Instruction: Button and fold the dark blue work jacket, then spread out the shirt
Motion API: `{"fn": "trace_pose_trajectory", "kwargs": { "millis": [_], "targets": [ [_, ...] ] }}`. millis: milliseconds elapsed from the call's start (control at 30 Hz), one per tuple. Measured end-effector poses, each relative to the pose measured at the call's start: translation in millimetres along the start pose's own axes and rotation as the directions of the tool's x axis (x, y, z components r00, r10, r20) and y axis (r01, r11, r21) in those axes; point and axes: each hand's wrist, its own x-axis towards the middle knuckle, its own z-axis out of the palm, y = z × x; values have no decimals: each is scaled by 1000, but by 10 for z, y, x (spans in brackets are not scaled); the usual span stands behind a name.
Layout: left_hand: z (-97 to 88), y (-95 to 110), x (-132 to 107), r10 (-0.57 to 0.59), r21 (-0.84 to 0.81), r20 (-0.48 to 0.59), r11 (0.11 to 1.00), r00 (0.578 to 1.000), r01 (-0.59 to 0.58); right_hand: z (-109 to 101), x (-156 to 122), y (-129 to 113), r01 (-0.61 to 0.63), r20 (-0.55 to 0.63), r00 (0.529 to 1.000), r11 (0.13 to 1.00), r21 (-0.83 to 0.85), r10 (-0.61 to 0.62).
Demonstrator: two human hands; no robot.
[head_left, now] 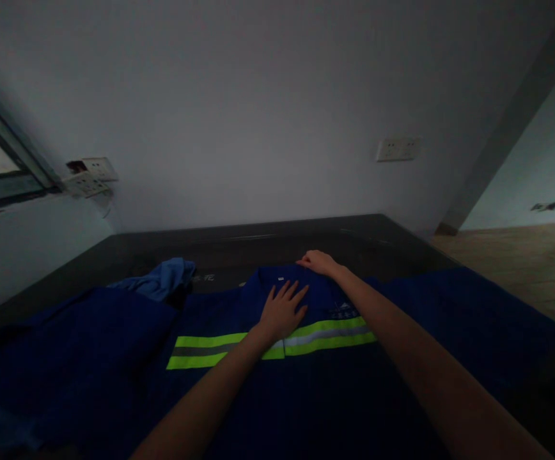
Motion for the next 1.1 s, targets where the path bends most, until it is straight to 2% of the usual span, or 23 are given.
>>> {"fn": "trace_pose_trajectory", "kwargs": {
  "millis": [100,267,400,500,567,700,800,867,933,1033,1100],
  "targets": [
    [-16,12,-1,-9,-4,-1,1000,1000,9,-15,-28,31,13,-76,997,999,33,-11],
    [-19,18,7,-19,-9,4,1000,1000,19,45,-176,-76,-66,-201,977,998,10,67],
    [-12,20,19,-15,-1,-4,1000,1000,15,219,-287,-192,-118,-265,961,986,-114,85],
    [-15,20,12,-16,-7,-6,1000,1000,16,338,-313,-203,-177,-328,939,960,-216,99],
    [-18,26,-5,-17,-24,-15,1000,1000,17,376,-317,-187,-201,-356,928,954,-225,112],
    [-34,65,-17,-41,-93,-90,995,995,33,322,-338,-208,-183,-381,920,962,-202,95],
    [-112,42,41,-89,-189,-169,980,982,56,208,-371,-344,-154,-444,893,977,-151,72],
    [-223,-68,97,-104,-249,-224,968,969,46,141,-395,-490,-101,-472,881,988,-116,35],
    [-368,-278,130,-115,-260,-245,964,963,49,112,-419,-642,-20,-458,889,996,-88,-23],
    [-568,-718,95,-231,-150,-130,966,964,212,166,-453,-797,79,-379,921,996,-43,-89],
    [-648,-1002,28,-354,-82,0,932,935,353,263,-471,-823,95,-313,945,995,-24,-98]
  ]
}}
